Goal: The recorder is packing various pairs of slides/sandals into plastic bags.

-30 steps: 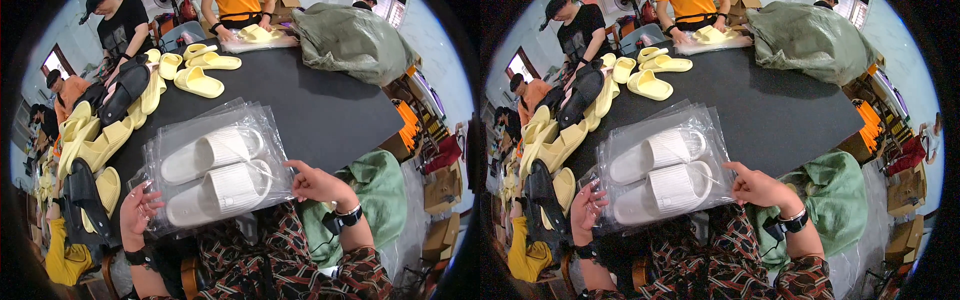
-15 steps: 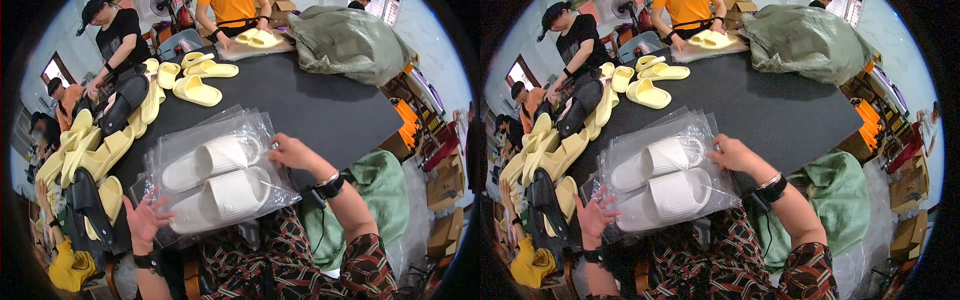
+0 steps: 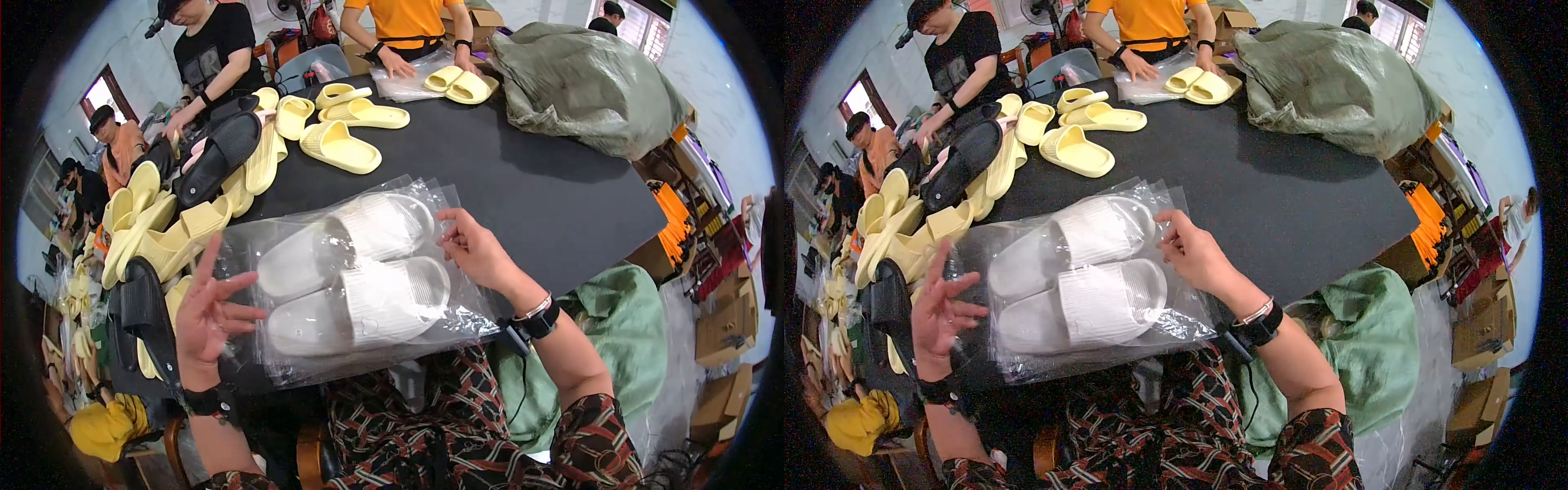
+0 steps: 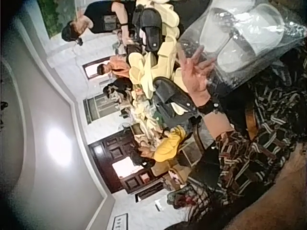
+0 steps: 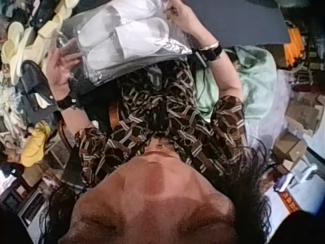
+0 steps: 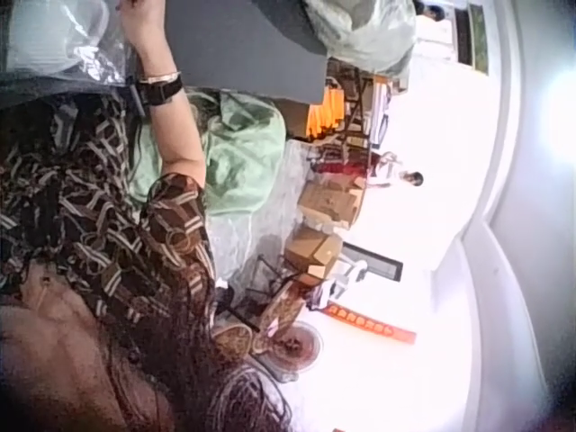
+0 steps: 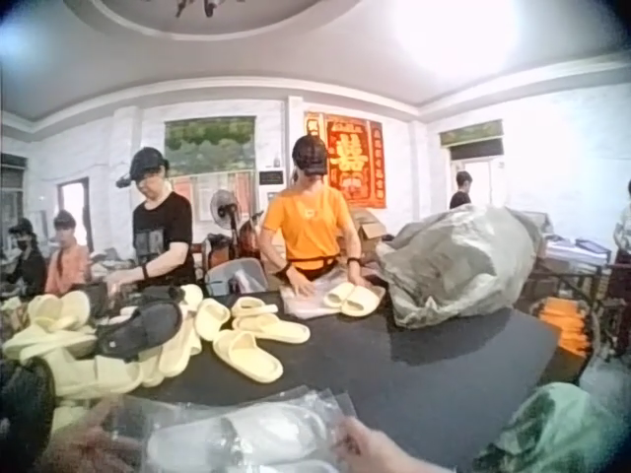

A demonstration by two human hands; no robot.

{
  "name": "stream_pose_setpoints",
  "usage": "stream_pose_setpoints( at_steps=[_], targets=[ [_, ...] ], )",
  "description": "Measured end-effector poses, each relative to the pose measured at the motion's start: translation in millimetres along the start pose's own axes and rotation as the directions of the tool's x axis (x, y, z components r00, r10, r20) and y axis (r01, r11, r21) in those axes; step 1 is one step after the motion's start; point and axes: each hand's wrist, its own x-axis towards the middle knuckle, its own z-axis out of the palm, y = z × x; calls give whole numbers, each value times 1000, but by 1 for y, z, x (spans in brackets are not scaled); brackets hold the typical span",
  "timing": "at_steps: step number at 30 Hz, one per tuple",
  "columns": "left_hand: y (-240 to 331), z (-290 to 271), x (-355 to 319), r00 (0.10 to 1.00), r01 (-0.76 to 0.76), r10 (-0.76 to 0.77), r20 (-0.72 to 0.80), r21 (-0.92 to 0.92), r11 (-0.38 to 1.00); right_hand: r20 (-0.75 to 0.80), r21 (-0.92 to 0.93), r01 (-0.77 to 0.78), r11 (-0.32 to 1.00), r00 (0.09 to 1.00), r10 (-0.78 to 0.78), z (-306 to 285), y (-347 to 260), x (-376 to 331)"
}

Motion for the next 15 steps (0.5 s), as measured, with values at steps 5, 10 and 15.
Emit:
stream_pose_setpoints(
  at_steps=[5,10,15],
  targets=[
    [-42,-21,6,978,207,-211,0,-191,960,55,-381,9,924,998,12,1,37,1],
    [-61,-43,5,955,222,-277,-108,-361,906,206,-466,331,820,942,-263,-15,-1,-10],
    [-64,-52,28,971,237,-207,-117,541,807,478,-655,296,695,875,78,-15,27,-3]
  ],
)
